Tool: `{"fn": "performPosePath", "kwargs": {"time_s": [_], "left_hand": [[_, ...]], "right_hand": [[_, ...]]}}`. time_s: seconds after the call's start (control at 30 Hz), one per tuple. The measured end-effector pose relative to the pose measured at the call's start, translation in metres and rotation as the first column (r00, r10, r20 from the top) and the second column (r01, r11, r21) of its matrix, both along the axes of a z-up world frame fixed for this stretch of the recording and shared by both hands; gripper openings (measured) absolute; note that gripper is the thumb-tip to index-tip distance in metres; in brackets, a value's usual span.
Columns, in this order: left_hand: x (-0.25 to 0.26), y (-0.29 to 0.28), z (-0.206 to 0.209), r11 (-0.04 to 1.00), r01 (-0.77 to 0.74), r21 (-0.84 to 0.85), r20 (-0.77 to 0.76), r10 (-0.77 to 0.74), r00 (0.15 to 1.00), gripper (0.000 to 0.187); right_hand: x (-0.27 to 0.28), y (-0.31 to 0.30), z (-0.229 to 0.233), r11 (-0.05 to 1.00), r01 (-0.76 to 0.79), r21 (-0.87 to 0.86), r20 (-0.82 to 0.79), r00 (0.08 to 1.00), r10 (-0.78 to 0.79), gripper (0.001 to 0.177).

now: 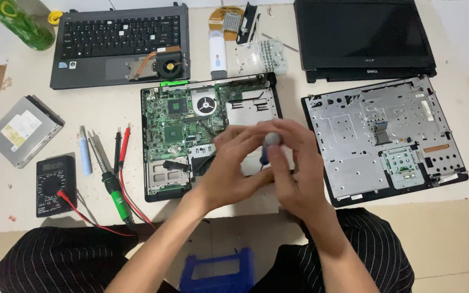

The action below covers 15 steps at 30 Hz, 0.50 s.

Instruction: Repairing a laptop by disassembling components and testing circuits with a multimeter

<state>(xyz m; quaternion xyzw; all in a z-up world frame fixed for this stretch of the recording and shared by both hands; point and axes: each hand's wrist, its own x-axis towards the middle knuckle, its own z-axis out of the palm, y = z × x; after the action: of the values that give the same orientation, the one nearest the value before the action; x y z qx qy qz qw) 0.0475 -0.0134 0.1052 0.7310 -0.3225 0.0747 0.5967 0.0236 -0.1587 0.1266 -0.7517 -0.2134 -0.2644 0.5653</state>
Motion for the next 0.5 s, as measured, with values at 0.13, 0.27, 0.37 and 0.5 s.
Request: {"fn": "performPosePath", "kwargs": {"time_s": [0.13, 0.27, 0.37, 0.5], "left_hand": [[0.002, 0.008, -0.014, 1.0, -0.018, 0.019, -0.031, 0.019, 0.999, 0.03], [0.002, -0.003, -0.019, 0.972, -0.231, 0.043, 0.023, 0.23, 0.973, 0.014], [0.006, -0.013, -0.015, 0.961, -0.27, 0.054, 0.09, 0.265, 0.96, 0.023], [0.001, -0.01, 0.01, 0.995, -0.1, 0.015, 0.041, 0.1, 0.994, 0.016]], "right_hand": [[0.005, -0.001, 0.011, 0.993, -0.053, -0.11, 0.045, 0.997, 0.058, 0.021], [0.012, -0.002, -0.005, 0.998, 0.011, -0.069, 0.174, 0.985, 0.001, 0.032], [0.013, 0.002, 0.0, 0.999, 0.04, -0.019, 0.178, 0.983, -0.036, 0.027], [0.011, -0.005, 0.007, 0.997, 0.075, -0.023, 0.149, 0.986, -0.071, 0.023]]}}
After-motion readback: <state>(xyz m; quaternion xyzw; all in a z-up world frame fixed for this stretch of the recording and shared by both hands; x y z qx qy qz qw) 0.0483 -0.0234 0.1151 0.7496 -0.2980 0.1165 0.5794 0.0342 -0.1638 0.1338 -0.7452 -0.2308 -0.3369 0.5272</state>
